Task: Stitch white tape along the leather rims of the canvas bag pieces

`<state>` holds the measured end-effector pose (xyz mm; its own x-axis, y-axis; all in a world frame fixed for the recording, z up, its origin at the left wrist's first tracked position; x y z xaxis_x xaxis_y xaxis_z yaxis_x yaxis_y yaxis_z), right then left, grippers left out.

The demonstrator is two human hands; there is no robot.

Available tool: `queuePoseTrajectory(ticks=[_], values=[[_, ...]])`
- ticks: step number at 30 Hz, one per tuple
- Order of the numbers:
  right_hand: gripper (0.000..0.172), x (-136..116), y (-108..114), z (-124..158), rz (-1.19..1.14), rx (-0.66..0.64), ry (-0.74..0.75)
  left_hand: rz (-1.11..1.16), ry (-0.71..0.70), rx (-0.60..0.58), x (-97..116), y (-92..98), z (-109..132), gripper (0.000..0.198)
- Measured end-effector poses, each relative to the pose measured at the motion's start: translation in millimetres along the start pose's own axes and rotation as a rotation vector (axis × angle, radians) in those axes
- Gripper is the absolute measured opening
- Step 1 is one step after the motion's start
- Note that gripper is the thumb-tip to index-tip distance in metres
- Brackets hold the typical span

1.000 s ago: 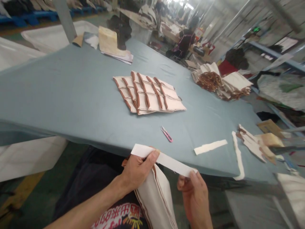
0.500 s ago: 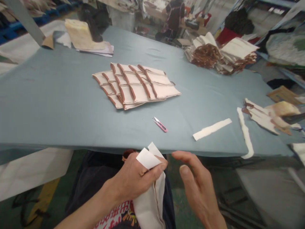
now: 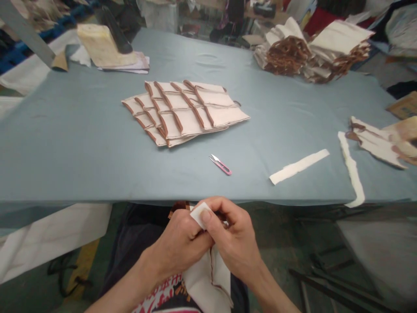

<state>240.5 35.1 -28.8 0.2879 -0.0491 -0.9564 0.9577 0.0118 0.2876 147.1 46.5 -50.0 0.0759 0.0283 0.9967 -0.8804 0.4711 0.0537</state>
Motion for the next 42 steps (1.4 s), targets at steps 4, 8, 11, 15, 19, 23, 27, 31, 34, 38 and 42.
queuePoseTrajectory(ticks=[4,8,11,15,19,23,27,31,34,38,42], values=[[0.029,29,-5,-5,-0.250,0.093,-0.145,0.061,0.087,0.098,-19,19.2,16,0.019],[0.045,71,-20,1,-0.356,0.233,-0.264,0.047,0.126,0.270,-37,50.5,42,0.040],[0.050,94,-39,12,-0.291,0.241,-0.324,-0.006,0.222,0.392,-54,69.2,65,0.052],[0.049,108,-52,26,-0.256,0.248,-0.357,0.126,0.423,0.455,-78,76.3,91,0.064],[0.045,111,-55,29,-0.207,0.234,-0.354,0.251,0.521,0.428,-82,76.7,100,0.065],[0.039,111,-61,29,-0.159,0.186,-0.331,0.189,0.532,0.332,-75,79.0,98,0.050],[0.032,106,-61,26,-0.107,0.128,-0.301,0.245,0.544,0.114,-71,60.3,87,0.038],[0.027,91,-46,20,-0.056,0.040,-0.273,0.218,0.450,0.019,-54,48.9,67,0.026],[0.029,73,-33,21,-0.012,-0.041,-0.275,0.180,0.386,-0.012,-45,43.2,54,0.023],[0.028,47,-13,28,0.014,-0.026,-0.261,0.199,0.339,-0.101,-36,28.8,41,0.024],[0.026,36,-4,32,0.009,0.012,-0.256,0.181,0.291,-0.136,-28,20.8,31,0.024]])
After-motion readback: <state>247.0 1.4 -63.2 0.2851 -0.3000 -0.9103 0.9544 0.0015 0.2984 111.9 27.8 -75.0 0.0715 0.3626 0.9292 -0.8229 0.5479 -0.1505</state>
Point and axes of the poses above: each hand's wrist, its own z-axis away from the middle knuckle, its own y-axis out of the back of the hand, x = y × z, the point moved 10 cm from there along -z, towards the middle knuckle, and after that the axes turned 12 degrees about z, right-handed, at the moved point
